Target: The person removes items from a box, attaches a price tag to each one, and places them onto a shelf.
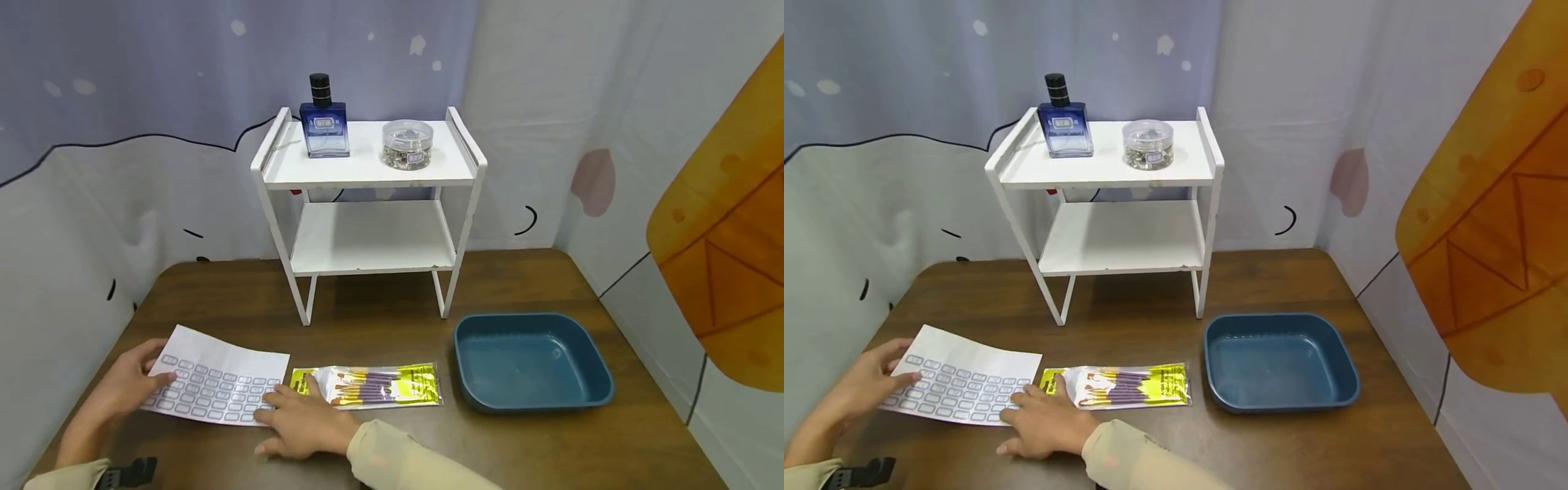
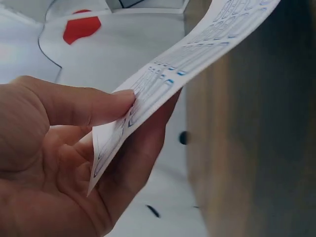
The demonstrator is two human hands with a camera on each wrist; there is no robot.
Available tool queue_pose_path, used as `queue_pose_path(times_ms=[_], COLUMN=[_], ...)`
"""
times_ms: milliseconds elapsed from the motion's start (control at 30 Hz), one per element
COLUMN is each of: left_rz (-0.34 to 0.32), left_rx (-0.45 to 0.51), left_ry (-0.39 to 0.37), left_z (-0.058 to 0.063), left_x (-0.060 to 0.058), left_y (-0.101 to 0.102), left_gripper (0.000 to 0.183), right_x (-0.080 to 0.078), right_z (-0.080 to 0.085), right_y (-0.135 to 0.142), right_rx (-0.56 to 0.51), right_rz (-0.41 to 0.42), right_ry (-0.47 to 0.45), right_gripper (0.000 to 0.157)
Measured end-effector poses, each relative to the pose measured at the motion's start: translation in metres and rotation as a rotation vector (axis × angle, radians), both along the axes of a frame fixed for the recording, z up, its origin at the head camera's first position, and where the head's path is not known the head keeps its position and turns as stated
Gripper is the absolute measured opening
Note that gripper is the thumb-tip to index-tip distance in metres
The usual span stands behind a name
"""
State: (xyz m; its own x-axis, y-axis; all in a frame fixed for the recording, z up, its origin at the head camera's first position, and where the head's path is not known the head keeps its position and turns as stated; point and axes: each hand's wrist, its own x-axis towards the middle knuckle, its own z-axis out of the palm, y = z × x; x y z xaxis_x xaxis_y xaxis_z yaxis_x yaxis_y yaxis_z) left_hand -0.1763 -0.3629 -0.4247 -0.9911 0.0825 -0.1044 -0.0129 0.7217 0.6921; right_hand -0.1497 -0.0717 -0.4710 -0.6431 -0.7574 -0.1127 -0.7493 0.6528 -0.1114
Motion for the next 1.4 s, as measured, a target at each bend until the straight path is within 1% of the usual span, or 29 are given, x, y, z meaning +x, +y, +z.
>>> queue_pose_path(times_ms=[67, 167, 267, 333, 433, 533, 600, 633, 700, 800, 867, 900, 967, 1067, 1167, 1300, 1400], left_rz=[0.002, 0.008, 0.006, -0.019, -0.052, -0.08, -0.097, -0.109, -0.139, -0.168, -0.168, -0.162, -0.145, -0.099, -0.051, 0.004, 0.029], left_rx=[-0.019, 0.007, 0.081, 0.148, 0.247, 0.356, 0.456, 0.522, 0.658, 0.839, 0.914, 0.933, 0.943, 0.919, 0.855, 0.766, 0.71], left_ry=[0.056, 0.127, 0.197, 0.24, 0.277, 0.265, 0.246, 0.236, 0.227, 0.216, 0.206, 0.203, 0.198, 0.199, 0.21, 0.214, 0.205], left_z=[0.005, 0.016, 0.027, 0.035, 0.047, 0.056, 0.059, 0.06, 0.06, 0.058, 0.055, 0.053, 0.05, 0.046, 0.043, 0.041, 0.04], left_x=[0.002, 0.007, 0.012, 0.014, 0.015, 0.017, 0.019, 0.02, 0.021, 0.021, 0.021, 0.021, 0.021, 0.021, 0.021, 0.022, 0.022], left_y=[0.005, 0.012, 0.022, 0.029, 0.042, 0.059, 0.07, 0.075, 0.083, 0.093, 0.099, 0.101, 0.104, 0.109, 0.113, 0.119, 0.124], left_gripper=[0.06, 0.061, 0.065, 0.066, 0.069, 0.073, 0.074, 0.073, 0.071, 0.068, 0.066, 0.066, 0.065, 0.064, 0.067, 0.075, 0.078], right_x=[-0.002, -0.009, -0.017, -0.021, -0.027, -0.031, -0.034, -0.035, -0.037, -0.038, -0.039, -0.039, -0.039, -0.039, -0.038, -0.038, -0.038], right_z=[0.005, 0.018, 0.034, 0.042, 0.05, 0.05, 0.046, 0.044, 0.039, 0.034, 0.034, 0.033, 0.033, 0.033, 0.032, 0.03, 0.028], right_y=[0.003, 0.01, 0.019, 0.026, 0.038, 0.052, 0.06, 0.064, 0.072, 0.083, 0.089, 0.092, 0.096, 0.103, 0.107, 0.112, 0.114], right_rx=[-0.072, -0.224, -0.411, -0.536, -0.719, -0.851, -0.913, -0.944, -1.015, -1.159, -1.255, -1.295, -1.353, -1.413, -1.478, -1.575, -1.605], right_rz=[-0.011, -0.018, -0.031, -0.07, -0.163, -0.251, -0.279, -0.288, -0.293, -0.267, -0.24, -0.227, -0.203, -0.189, -0.175, -0.179, -0.186], right_ry=[-0.003, -0.002, -0.003, -0.032, -0.131, -0.243, -0.31, -0.347, -0.429, -0.592, -0.698, -0.741, -0.797, -0.825, -0.841, -0.894, -0.904], right_gripper=[0.056, 0.057, 0.059, 0.062, 0.069, 0.076, 0.079, 0.081, 0.084, 0.084, 0.085, 0.085, 0.086, 0.087, 0.087, 0.083, 0.08])
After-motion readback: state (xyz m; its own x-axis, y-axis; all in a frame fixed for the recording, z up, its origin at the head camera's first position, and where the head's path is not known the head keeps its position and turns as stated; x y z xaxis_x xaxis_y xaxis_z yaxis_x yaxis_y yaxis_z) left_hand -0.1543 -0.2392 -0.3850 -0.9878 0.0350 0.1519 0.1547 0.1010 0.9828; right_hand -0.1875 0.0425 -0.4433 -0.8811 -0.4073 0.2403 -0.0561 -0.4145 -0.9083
